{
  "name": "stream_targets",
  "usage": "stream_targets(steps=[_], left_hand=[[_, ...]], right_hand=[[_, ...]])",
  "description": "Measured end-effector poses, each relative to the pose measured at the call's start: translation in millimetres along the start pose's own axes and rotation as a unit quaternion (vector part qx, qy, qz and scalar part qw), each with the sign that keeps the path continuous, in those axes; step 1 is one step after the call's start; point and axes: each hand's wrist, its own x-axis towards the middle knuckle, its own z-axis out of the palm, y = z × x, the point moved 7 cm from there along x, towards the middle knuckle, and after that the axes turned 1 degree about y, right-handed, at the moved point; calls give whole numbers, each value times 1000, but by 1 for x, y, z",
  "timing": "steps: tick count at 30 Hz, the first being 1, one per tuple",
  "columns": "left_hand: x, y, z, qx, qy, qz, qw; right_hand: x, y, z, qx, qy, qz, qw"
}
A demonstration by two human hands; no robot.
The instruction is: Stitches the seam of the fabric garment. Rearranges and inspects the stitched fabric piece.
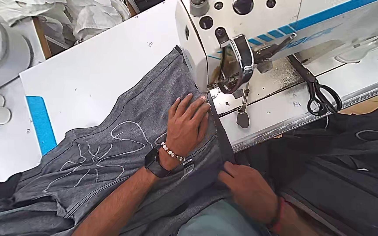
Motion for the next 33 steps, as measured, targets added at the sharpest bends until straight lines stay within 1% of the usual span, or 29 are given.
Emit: stream_targets(steps=[2,3,5,6,7,8,9,10,11,13,15,19,22,26,29,33], left_hand=[[10,-5,-6,18,1,14,1000],[16,-7,-8,26,1,30,999],[20,-11,-9,36,5,59,998],[20,-12,-9,35,12,69,997],[20,-13,-9,32,20,75,996],[19,-14,-9,29,26,78,996],[18,-14,-9,25,27,78,996],[17,-14,-9,22,24,79,996],[17,-13,-10,21,21,78,997],[18,-13,-10,23,24,76,997],[18,-14,-10,26,29,78,996],[19,-14,-8,26,16,74,997],[21,-14,-5,33,5,70,997],[19,-13,-3,44,-5,61,997],[16,-11,-5,38,4,69,997],[15,-12,-6,21,5,85,996]], right_hand=[[-1,-4,30,-56,-71,17,996],[2,-3,38,-54,-127,34,990],[8,-3,36,20,-274,60,960],[17,-2,22,67,-274,60,958],[31,1,0,101,-185,64,976],[46,7,-26,110,-52,85,989],[60,16,-49,95,71,112,987],[73,27,-63,67,157,140,975],[85,41,-70,44,197,170,964],[104,63,-64,27,196,233,952],[113,68,-55,12,184,276,943],[112,66,-50,-4,186,293,938],[110,67,-52,-14,208,253,945],[111,57,-49,-79,220,160,959],[112,47,-47,-137,176,129,966],[121,43,-49,-169,127,119,970]])
